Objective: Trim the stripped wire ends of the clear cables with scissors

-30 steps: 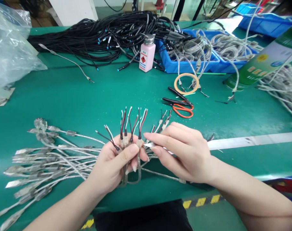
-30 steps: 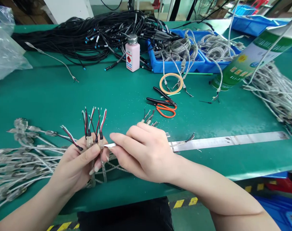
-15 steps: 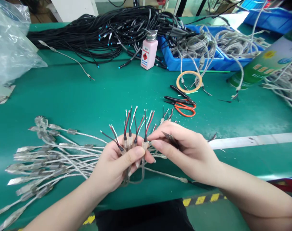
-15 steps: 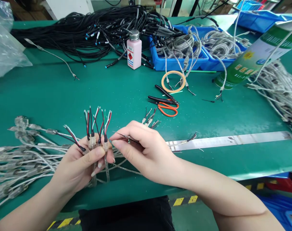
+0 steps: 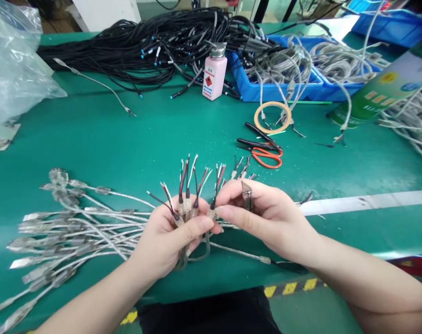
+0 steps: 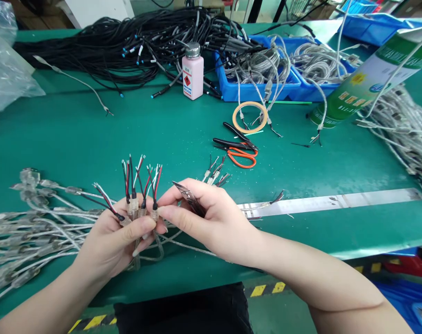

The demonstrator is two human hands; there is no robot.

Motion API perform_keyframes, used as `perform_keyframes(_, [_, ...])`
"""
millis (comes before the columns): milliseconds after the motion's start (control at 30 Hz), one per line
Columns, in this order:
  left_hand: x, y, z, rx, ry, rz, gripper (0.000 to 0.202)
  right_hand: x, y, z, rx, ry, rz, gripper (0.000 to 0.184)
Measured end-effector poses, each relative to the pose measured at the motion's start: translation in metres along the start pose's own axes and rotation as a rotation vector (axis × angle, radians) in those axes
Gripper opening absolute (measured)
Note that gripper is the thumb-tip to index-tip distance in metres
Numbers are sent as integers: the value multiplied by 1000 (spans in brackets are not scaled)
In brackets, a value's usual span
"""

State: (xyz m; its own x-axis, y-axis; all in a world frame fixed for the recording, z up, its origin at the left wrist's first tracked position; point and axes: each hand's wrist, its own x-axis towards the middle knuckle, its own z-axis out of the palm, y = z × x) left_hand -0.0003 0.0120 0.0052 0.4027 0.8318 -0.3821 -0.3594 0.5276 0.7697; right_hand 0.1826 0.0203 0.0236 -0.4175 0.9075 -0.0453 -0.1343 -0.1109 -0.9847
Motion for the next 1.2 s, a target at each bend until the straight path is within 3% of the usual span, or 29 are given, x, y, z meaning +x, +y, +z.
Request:
perform_keyframes(167, [0,0,0,35,31,-14,27,0,1,0,-37,37,12,4])
perform_keyframes(700, [3,-4,-2,61,23,15,28,4,6,-2,89,-28,26,4])
perform_keyframes(800, [5,-9,-3,111,23,7,27,6,9,-3,67,-27,41,11])
perform_keyframes(1033, [14,-4,-6,134,38,180,29,3,1,-11,26,268,-298,12])
perform_keyframes(1133, [17,6,-9,126,66,285,27,-3,-18,-22,25,377,-468,6])
perform_keyframes(1200, [18,12,-13,130,89,346,26,-11,-38,-34,-98,417,-559,5])
